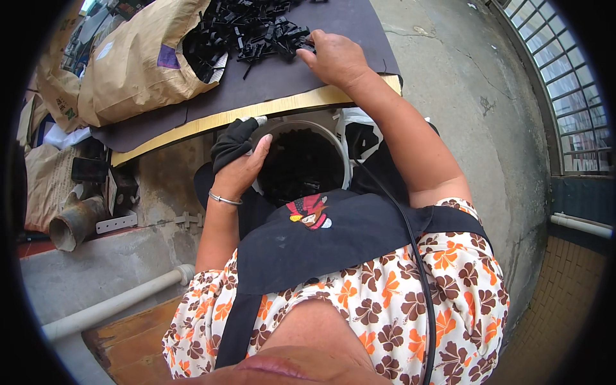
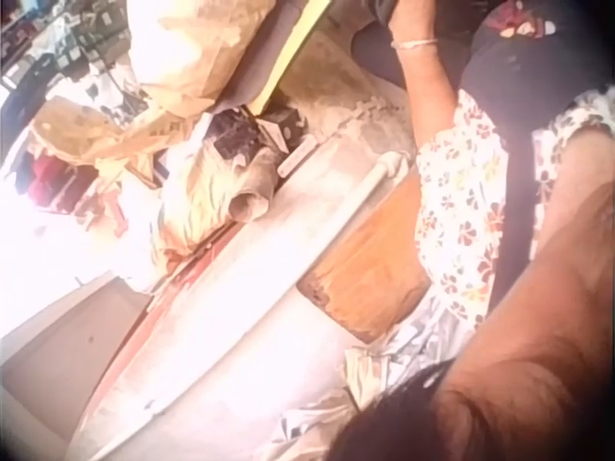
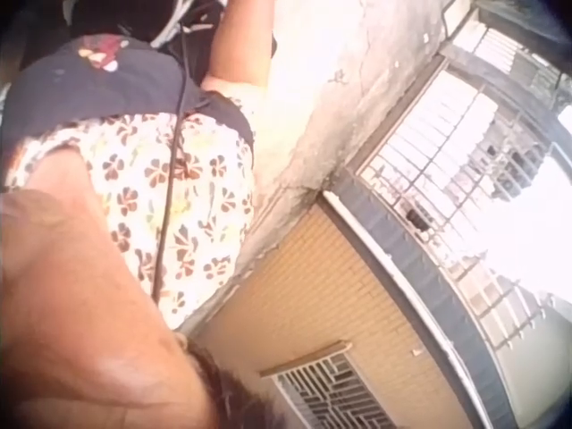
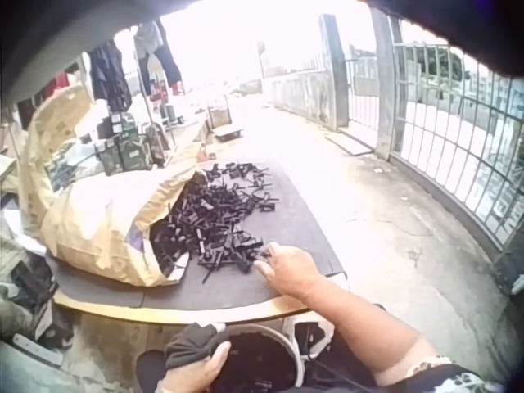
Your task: Manual assembly of small black plastic housings with white internal inserts.
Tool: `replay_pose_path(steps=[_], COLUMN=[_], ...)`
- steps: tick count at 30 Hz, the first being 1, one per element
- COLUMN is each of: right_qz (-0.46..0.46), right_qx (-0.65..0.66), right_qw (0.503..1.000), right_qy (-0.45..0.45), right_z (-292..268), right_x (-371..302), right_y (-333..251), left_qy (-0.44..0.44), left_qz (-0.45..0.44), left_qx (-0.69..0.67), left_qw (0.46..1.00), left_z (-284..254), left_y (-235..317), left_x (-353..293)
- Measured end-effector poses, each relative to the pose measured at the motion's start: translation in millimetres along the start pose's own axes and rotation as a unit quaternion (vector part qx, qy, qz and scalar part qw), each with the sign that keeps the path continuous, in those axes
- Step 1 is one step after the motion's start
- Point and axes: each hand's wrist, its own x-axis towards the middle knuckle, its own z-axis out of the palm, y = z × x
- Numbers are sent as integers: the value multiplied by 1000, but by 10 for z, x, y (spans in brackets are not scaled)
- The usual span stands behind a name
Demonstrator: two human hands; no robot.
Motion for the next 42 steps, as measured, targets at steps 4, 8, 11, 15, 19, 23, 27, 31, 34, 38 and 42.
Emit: replay_pose_path(steps=[4, 8, 11, 15, 19, 23, 27, 31, 34, 38, 42], right_qz=[31, 40, 15, -2, -35, -11, -2, 21, -28, -257, -299], right_qx=[-106, -20, 154, 236, 253, 27, -95, -100, 8, 85, 79], right_qw=[985, 996, 987, 956, 958, 995, 988, 988, 993, 959, 942], right_qy=[-130, -80, -35, -177, -130, -94, -119, -116, -112, -80, -133], right_z=[86, 42, -22, -91, -53, 64, 272, 220, 76, -124, -238], right_x=[52, -224, -490, -641, -422, -62, 59, -40, -267, -547, -588], right_y=[-15, -49, -230, -462, -284, -285, -298, -264, -243, -372, -464], left_qy=[13, 35, -12, 29, 39, 44, -69, -38, -11, -62, -99], left_qz=[-49, -134, -211, -219, -239, -282, -193, -95, -214, -413, -377], left_qx=[-18, -235, -370, -510, -519, -524, -228, -36, -295, -660, -724], left_qw=[999, 962, 905, 831, 820, 803, 952, 994, 931, 625, 569], left_z=[51, 172, 134, 218, 139, 49, 44, -16, -59, -66, 22], left_y=[17, -15, 181, 204, 146, 123, -44, -61, -15, -11, 67], left_x=[-3, 52, 153, 224, 197, 142, 22, -56, 34, 127, 128])
